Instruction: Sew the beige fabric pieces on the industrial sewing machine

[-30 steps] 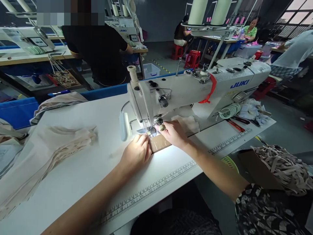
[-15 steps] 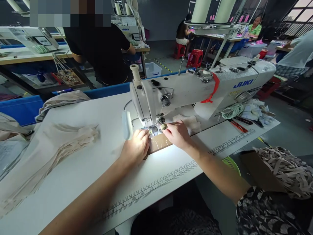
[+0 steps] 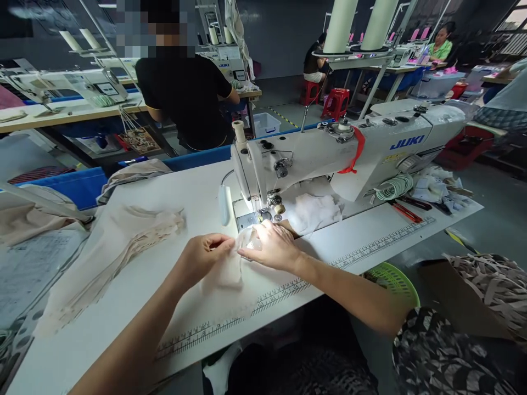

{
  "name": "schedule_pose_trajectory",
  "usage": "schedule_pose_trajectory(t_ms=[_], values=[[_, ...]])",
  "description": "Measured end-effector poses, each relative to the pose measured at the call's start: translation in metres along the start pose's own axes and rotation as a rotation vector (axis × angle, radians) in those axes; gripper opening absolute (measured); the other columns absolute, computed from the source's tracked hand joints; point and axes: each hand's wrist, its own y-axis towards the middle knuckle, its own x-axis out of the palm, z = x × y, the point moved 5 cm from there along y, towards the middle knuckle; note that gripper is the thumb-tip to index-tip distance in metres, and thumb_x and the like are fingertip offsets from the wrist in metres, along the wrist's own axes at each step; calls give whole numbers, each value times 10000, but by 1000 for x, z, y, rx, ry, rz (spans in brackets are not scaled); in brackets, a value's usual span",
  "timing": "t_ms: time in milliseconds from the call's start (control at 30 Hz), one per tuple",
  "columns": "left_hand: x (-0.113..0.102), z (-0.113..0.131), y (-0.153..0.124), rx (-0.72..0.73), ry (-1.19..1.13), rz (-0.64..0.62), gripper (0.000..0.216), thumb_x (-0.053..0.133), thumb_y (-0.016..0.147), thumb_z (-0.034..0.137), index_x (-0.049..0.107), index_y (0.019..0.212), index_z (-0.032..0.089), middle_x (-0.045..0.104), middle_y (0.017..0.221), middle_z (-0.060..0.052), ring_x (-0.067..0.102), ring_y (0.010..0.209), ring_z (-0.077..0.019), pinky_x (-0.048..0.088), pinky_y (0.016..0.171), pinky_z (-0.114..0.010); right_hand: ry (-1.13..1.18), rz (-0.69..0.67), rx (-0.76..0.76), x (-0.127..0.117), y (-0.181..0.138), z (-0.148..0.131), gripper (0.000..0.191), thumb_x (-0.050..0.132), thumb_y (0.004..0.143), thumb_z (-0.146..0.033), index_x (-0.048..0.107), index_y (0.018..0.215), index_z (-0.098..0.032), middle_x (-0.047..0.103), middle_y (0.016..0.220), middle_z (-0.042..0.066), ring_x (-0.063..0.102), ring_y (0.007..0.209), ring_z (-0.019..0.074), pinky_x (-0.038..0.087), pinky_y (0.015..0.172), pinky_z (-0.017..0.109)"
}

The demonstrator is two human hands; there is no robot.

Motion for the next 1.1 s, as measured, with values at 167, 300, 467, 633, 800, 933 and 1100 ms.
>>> schedule_pose_trajectory(t_ms=[167, 300, 467, 633, 800, 933, 1100], values=[[-8, -7, -30, 11, -115, 124, 471, 636, 832, 677, 751, 811, 221, 770, 832, -49, 682, 805, -229, 520, 685, -284, 246, 8, 11, 9, 10, -12, 102, 720, 915, -256, 654, 843, -226, 728, 901, 38, 679, 864, 203, 528, 766, 326], [-15, -33, -40, -119, -275, 113, 611, 620, 804, 818, 689, 821, 211, 671, 695, -24, 588, 637, -188, 486, 600, -288, 571, -67, -22, 4, 7, -4, 114, 628, 931, -223, 623, 816, -221, 715, 782, -10, 692, 757, 153, 553, 705, 273], [-26, -53, -47, -188, -138, 150, 598, 580, 807, 814, 683, 892, 232, 603, 614, 16, 512, 537, -173, 382, 521, -280, 903, -221, 165, 0, 5, 15, 102, 610, 864, -232, 543, 788, -229, 654, 659, -21, 675, 645, 168, 567, 617, 279], [-33, -62, -48, -155, 237, 161, 317, 505, 891, 541, 655, 858, 263, 786, 857, -32, 718, 826, -262, 492, 697, -331, 440, -157, 18, -12, -1, 17, 181, 548, 913, -168, 541, 744, -231, 600, 617, -17, 597, 612, 163, 474, 631, 288], [-56, -70, -32, -64, 658, 180, 230, 512, 944, 392, 704, 942, 265, 795, 1078, -61, 730, 975, -297, 518, 728, -362, -13, 34, -187, -13, -13, 18, 222, 509, 1015, -171, 667, 860, -192, 701, 946, 99, 611, 760, 190, 402, 631, 306], [-89, -67, -3, 30, 892, 443, 245, 532, 953, 253, 765, 1025, 229, 771, 1176, -149, 669, 1182, -370, 540, 899, -468, -233, 137, -273, -10, -17, 23, 236, 485, 1036, -167, 716, 987, -183, 695, 980, 112, 646, 794, 212, 475, 643, 314], [-106, -71, 21, 19, 820, 579, 236, 529, 937, 231, 731, 816, 213, 781, 1121, -169, 655, 1196, -385, 512, 970, -515, -145, 148, -302, -19, -19, 35, 272, 438, 1046, -174, 708, 1045, -206, 702, 1014, 108, 684, 781, 218, 545, 658, 343]])
